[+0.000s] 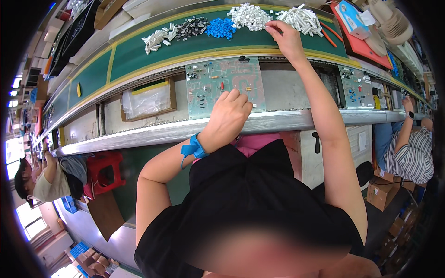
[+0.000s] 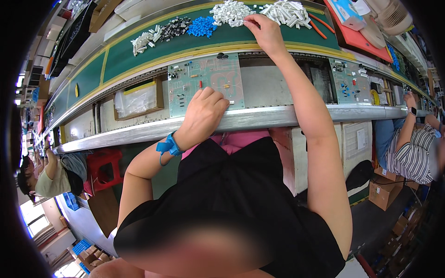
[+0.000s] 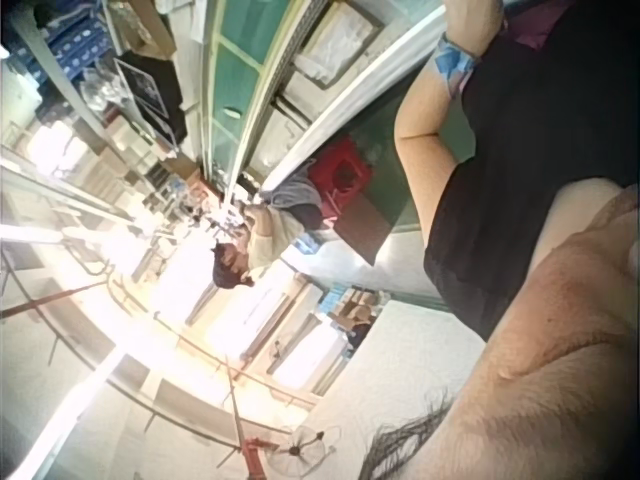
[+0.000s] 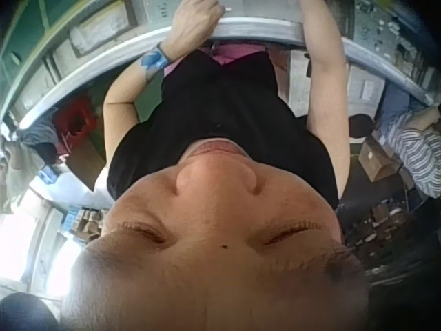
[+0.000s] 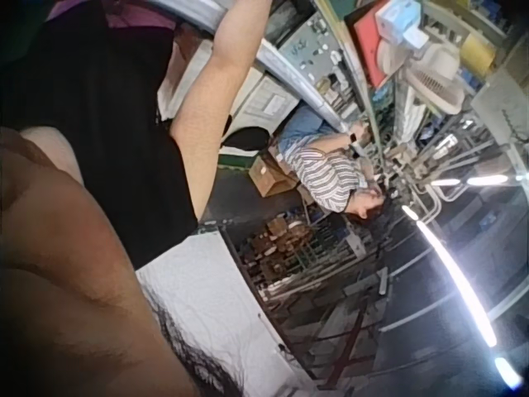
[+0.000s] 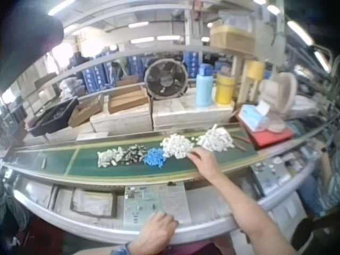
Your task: Assembling electronic components onto a printed circuit board on an assembly line.
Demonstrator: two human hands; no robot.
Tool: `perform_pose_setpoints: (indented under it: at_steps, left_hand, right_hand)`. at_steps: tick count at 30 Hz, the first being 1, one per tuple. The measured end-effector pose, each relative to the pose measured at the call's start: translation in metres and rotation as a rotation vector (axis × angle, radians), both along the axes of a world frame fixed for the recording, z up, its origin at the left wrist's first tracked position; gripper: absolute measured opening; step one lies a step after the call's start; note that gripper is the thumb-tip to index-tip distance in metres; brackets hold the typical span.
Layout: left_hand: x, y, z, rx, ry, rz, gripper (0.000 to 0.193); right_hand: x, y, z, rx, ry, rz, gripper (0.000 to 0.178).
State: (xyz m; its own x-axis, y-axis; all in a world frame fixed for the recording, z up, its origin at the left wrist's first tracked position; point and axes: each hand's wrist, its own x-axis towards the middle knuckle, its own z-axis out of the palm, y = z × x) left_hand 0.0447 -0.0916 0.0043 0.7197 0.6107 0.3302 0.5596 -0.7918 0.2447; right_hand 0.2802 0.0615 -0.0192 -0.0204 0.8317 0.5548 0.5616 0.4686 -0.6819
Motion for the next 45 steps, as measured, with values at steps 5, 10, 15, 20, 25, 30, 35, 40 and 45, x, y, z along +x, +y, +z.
perform_pose_setpoints:
  at_steps: [5,10,15,20,25,30,35,40,45]
  left_hand:
    - [0.003,-0.002,0.002,-0.015,0.059,-0.009,0.017]
    - [0.019,0.001,0.002,-0.026,0.046,-0.052,0.019]
    - [0.025,0.059,0.021,0.009,-0.190,-0.071,0.012]
    - [0.022,0.152,0.012,0.201,-0.196,0.193,0.010]
    - [0.033,0.196,-0.007,0.346,0.090,0.257,0.007]
    - [0.042,0.201,-0.008,0.373,0.146,0.251,0.006]
    - [0.042,0.206,-0.007,0.436,0.102,0.187,0.005]
    - [0.048,0.192,0.008,0.074,-0.139,0.297,0.010]
    - [0.036,0.181,0.020,-0.320,-0.444,0.301,0.020]
  right_hand:
    - [-0.002,-0.004,0.008,-0.133,0.049,0.018,0.017]
    - [-0.004,-0.009,0.016,-0.239,0.107,0.038,0.018]
    - [-0.003,-0.016,0.022,-0.272,0.111,0.111,0.022]
    - [-0.023,-0.029,0.039,-0.334,0.048,0.139,0.014]
    - [-0.041,-0.050,0.047,-0.477,-0.125,0.215,0.013]
    - [-0.045,-0.062,0.048,-0.326,-0.597,0.335,0.013]
    - [-0.049,-0.065,0.044,-0.313,-0.658,0.346,0.012]
    - [-0.051,-0.068,0.043,-0.277,-0.693,0.341,0.011]
    - [-0.055,-0.072,0.043,-0.252,-0.735,0.285,0.010]
